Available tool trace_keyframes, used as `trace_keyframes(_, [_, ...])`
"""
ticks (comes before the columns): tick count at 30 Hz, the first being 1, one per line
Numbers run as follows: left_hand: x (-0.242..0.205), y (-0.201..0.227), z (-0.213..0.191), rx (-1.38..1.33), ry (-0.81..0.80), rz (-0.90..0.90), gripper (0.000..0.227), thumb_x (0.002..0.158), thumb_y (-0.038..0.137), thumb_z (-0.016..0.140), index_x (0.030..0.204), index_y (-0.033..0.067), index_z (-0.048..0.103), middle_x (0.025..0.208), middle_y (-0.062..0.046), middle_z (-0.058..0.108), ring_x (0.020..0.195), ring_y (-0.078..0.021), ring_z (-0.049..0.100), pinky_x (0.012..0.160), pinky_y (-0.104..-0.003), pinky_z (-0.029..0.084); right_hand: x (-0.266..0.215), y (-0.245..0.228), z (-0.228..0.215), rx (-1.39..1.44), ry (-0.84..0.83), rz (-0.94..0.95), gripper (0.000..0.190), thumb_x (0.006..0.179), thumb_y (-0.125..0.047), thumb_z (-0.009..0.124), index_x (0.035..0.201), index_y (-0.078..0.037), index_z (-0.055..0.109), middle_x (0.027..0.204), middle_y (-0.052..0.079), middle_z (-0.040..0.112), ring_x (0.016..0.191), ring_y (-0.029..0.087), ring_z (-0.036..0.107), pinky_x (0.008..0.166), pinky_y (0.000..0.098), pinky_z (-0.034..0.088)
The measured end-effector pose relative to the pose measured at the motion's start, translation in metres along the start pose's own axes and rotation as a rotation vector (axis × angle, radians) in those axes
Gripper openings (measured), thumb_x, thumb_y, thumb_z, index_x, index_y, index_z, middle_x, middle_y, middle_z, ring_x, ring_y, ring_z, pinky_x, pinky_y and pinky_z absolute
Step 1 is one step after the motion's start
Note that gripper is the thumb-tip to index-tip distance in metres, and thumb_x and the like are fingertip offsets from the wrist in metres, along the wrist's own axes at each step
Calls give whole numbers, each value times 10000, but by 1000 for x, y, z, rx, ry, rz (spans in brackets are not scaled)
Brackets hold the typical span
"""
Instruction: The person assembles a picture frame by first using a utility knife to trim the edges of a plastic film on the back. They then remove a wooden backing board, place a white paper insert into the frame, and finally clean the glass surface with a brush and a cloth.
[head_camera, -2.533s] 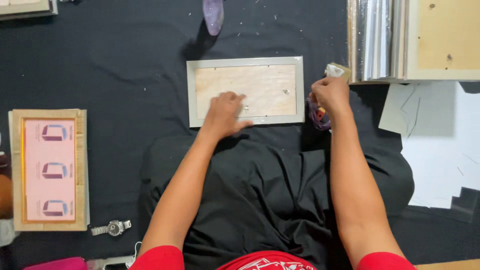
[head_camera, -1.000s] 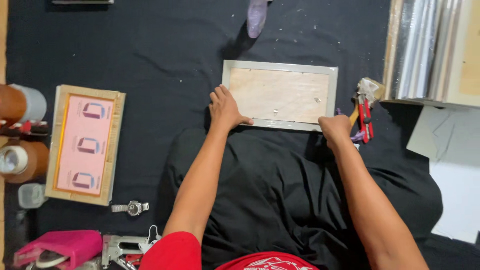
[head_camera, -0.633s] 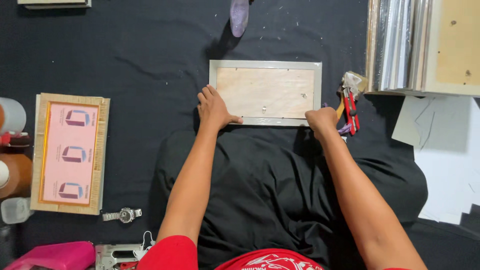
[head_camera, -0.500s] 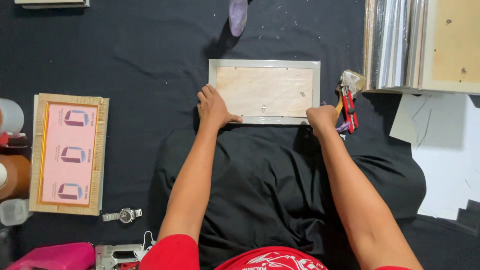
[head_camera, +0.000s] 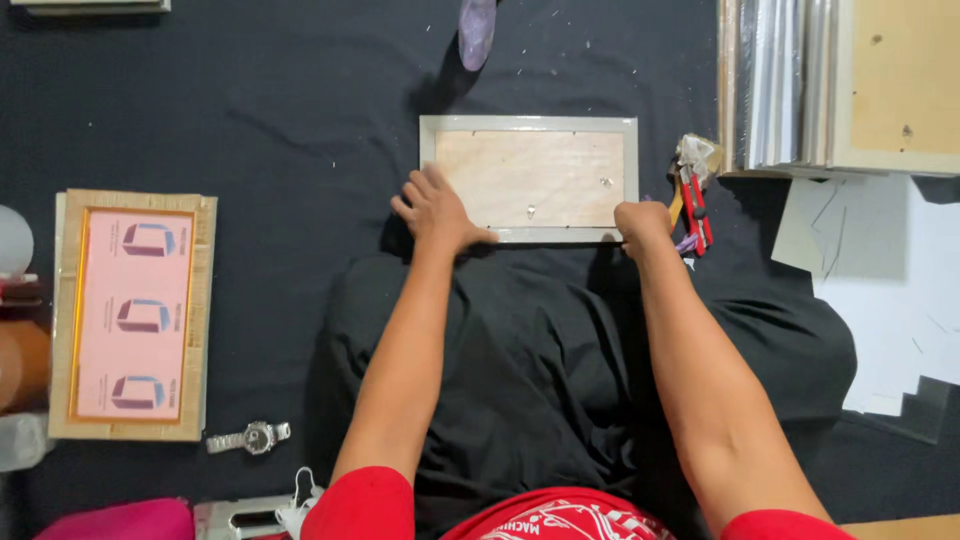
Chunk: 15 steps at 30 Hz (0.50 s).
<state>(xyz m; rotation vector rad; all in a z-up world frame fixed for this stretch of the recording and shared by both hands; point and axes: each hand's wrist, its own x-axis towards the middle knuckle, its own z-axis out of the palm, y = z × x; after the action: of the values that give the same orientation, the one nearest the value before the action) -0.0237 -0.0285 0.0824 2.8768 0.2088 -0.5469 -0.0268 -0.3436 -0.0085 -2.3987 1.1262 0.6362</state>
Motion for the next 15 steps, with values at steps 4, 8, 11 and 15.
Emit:
trace_keyframes(4, [-1, 65, 19, -52, 86, 350, 1448, 556, 663, 955, 1623, -5, 239, 1607, -349, 230, 1523, -497, 234, 1139, -709, 287, 35, 19, 25, -149, 71, -79, 528, 666, -165, 912, 1137, 26, 771, 1128, 273, 744, 1157, 381, 697, 920, 492, 603])
trace_keyframes(8, [15, 121, 81, 91, 286, 921, 1155, 661, 507, 931, 1549, 12, 381, 1589, -236, 398, 1525, -358, 312, 1272, -639, 115, 84, 34, 55, 142, 78, 99, 562, 846, -285, 669, 1245, 110, 652, 1276, 251, 669, 1286, 337, 610, 1030, 463, 523])
trace_keyframes(11, [32, 141, 108, 120, 495, 1005, 1139, 593, 584, 924, 1464, -8, 489, 1487, -242, 513, 1457, -392, 408, 1262, -667, 131, 85, 33, 55, 12, 75, 41, 496, 912, -257, 627, 1239, 114, 667, 1255, 226, 690, 1279, 346, 619, 1036, 455, 522])
trace_keyframes(15, [50, 146, 127, 133, 588, 1098, 1082, 626, 616, 885, 1430, -19, 537, 1375, -270, 592, 1351, -472, 512, 1214, -740, 193, 59, 32, 51, -363, 40, -239, 394, 981, -172, 456, 1088, 43, 768, 1113, 154, 781, 1186, 353, 690, 973, 497, 561])
